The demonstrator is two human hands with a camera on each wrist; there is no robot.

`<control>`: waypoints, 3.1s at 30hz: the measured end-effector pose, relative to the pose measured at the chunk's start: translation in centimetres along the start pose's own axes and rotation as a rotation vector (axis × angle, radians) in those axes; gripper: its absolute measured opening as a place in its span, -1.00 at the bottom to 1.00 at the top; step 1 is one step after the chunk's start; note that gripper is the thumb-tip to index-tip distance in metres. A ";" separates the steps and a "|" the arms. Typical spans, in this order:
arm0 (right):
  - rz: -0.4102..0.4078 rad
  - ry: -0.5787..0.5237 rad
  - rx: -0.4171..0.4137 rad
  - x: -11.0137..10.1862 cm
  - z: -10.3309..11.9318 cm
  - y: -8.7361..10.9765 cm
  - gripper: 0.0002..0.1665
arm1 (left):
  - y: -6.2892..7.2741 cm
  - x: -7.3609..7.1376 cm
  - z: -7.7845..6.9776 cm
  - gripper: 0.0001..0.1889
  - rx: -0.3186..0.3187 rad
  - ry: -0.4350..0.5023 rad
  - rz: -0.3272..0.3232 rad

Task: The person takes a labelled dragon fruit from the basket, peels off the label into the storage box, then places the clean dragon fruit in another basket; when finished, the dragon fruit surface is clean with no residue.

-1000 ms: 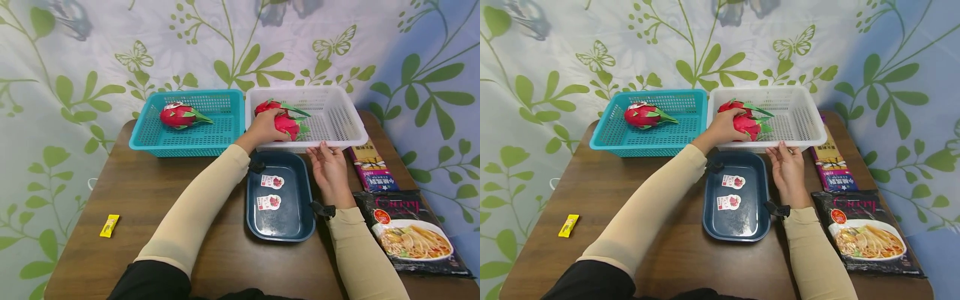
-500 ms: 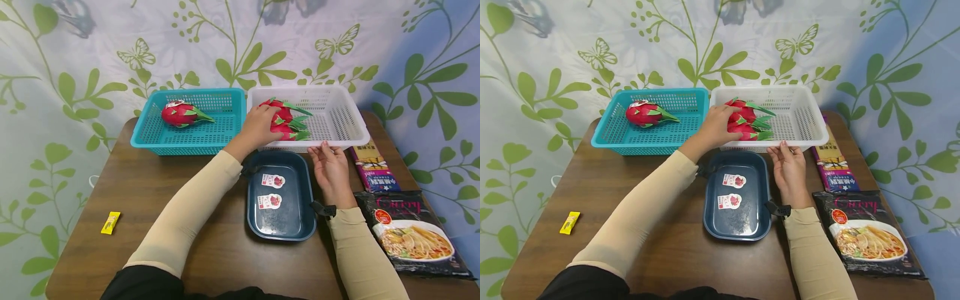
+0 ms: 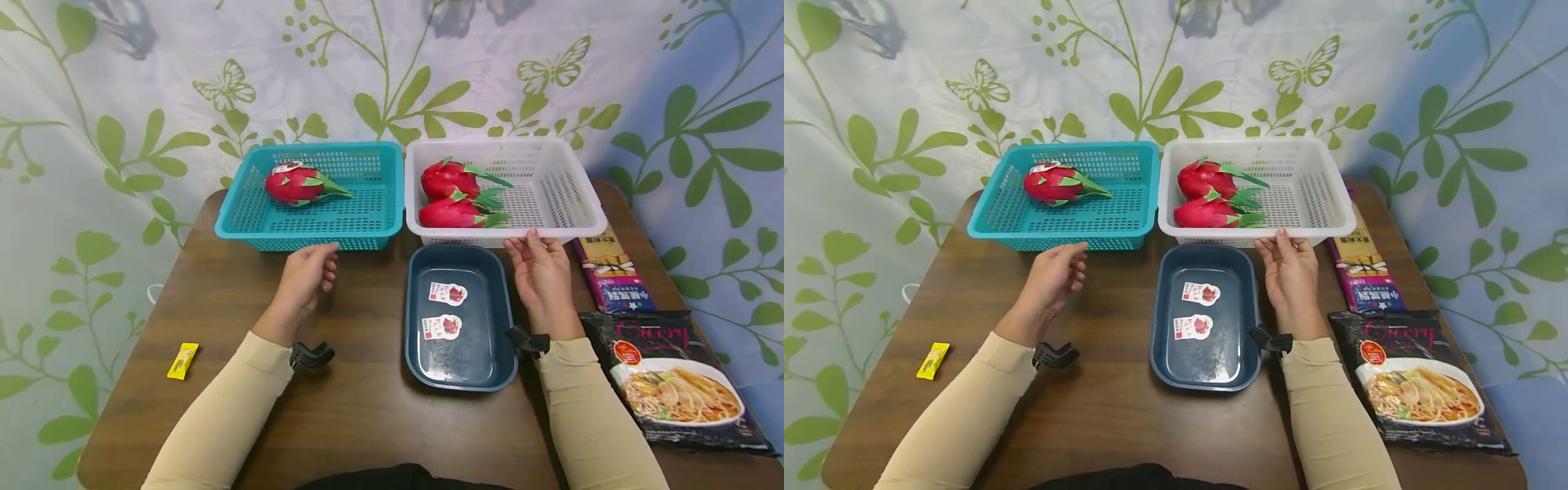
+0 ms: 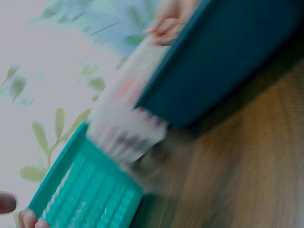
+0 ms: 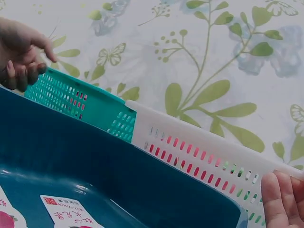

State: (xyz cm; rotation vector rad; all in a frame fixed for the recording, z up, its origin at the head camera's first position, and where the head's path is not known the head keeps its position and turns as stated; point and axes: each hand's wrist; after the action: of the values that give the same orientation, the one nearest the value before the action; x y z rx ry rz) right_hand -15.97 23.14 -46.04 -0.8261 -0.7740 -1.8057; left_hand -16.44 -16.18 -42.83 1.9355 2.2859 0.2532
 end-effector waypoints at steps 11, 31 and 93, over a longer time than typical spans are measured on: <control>-0.010 0.063 -0.009 0.0 0.0 0.1 -0.35 | -2.6 -4.6 0.5 -0.68 -0.114 0.730 -0.183; 0.676 1.836 -0.405 16.8 -2.5 1.0 -0.54 | -3.8 -4.3 2.3 -0.74 0.113 0.893 -0.181; 1.270 1.482 -0.354 20.1 -8.4 3.4 -0.63 | -3.6 -4.6 3.2 -0.74 0.162 0.792 -0.224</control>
State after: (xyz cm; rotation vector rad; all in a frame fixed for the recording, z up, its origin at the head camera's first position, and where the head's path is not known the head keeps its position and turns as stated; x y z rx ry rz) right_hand -20.45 5.20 -34.06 0.0754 0.9003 -0.8675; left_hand -18.46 -21.20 -46.79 1.8303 3.0505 0.9845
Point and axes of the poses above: each hand's wrist, its own y-axis away from the middle knuckle, its own x-axis out of the palm, z = x × y, and after that the axes turned 7 degrees about -z, right-handed
